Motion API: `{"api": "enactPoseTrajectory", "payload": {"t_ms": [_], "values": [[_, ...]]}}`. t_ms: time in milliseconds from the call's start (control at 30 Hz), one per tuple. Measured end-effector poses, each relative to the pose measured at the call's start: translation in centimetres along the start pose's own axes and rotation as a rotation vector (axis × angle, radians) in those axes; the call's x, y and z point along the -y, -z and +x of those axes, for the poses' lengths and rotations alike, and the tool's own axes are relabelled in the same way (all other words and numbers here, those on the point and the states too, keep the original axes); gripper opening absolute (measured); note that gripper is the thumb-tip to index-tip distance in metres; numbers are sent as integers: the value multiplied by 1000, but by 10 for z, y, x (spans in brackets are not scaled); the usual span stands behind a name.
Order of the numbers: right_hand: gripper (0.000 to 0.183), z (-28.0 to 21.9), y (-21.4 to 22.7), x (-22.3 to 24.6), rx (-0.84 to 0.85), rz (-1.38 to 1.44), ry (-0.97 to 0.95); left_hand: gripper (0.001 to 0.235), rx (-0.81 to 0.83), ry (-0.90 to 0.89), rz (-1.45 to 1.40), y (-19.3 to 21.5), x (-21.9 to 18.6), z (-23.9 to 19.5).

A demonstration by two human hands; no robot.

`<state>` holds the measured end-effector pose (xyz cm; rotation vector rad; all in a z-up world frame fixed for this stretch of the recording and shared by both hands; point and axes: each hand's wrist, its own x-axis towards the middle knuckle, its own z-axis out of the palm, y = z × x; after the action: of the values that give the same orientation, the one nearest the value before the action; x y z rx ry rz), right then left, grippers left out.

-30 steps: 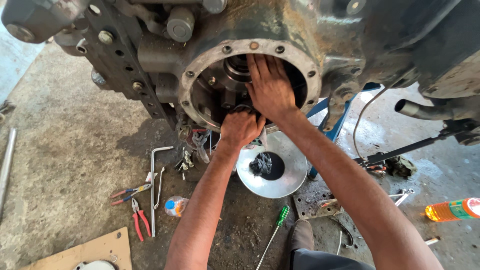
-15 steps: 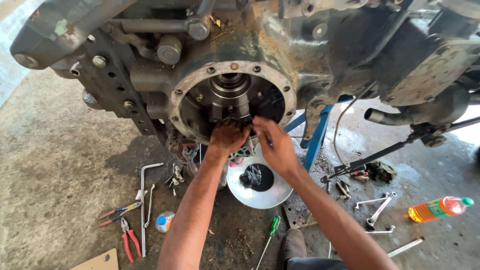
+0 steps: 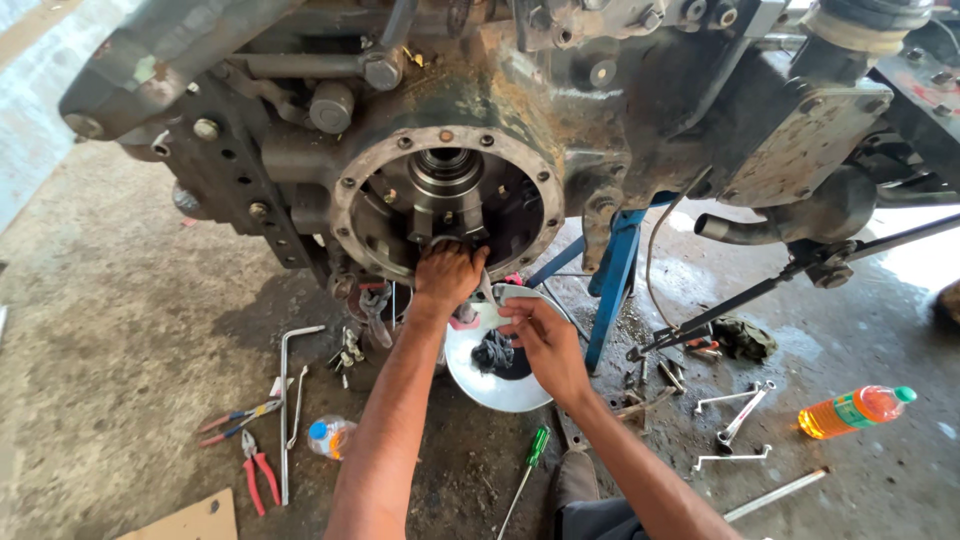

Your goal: The person pours liquid from a plastic bottle onto a cloth and wipes the interior surfaces and internal components of a large metal housing by hand.

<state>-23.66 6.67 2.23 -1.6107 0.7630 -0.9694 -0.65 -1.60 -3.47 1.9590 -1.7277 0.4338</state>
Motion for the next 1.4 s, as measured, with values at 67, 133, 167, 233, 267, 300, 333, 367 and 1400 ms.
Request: {"api": "enactPoseTrajectory", "payload": {"t_ms": [67,133,167,233,267,300,333,367,1400], "values": [[26,-6,1,-3,-15,49,-21,46,-48,-6,-51,9,-5,-6],[25,-13,0,-8,-24,135,-59,39,-65,13,-106,21,-7,-9],[24,-16,-1,-9,-29,178,-80,35,-72,23,-134,26,-9,-13],[23,-17,-5,-10,-7,209,-68,28,-22,99,-193,40,-9,-13],[22,-17,-6,-10,3,221,-62,25,1,137,-225,46,-10,-14],[22,-17,-8,-9,-1,193,-52,25,-10,153,-209,50,-12,-15],[22,-16,-8,-8,-8,162,-40,26,-23,167,-196,53,-15,-14],[22,-15,-9,-7,-15,130,-29,27,-35,182,-183,54,-18,-13],[23,-8,1,8,-69,-39,37,50,222,-112,-221,-123,-22,63]]}}
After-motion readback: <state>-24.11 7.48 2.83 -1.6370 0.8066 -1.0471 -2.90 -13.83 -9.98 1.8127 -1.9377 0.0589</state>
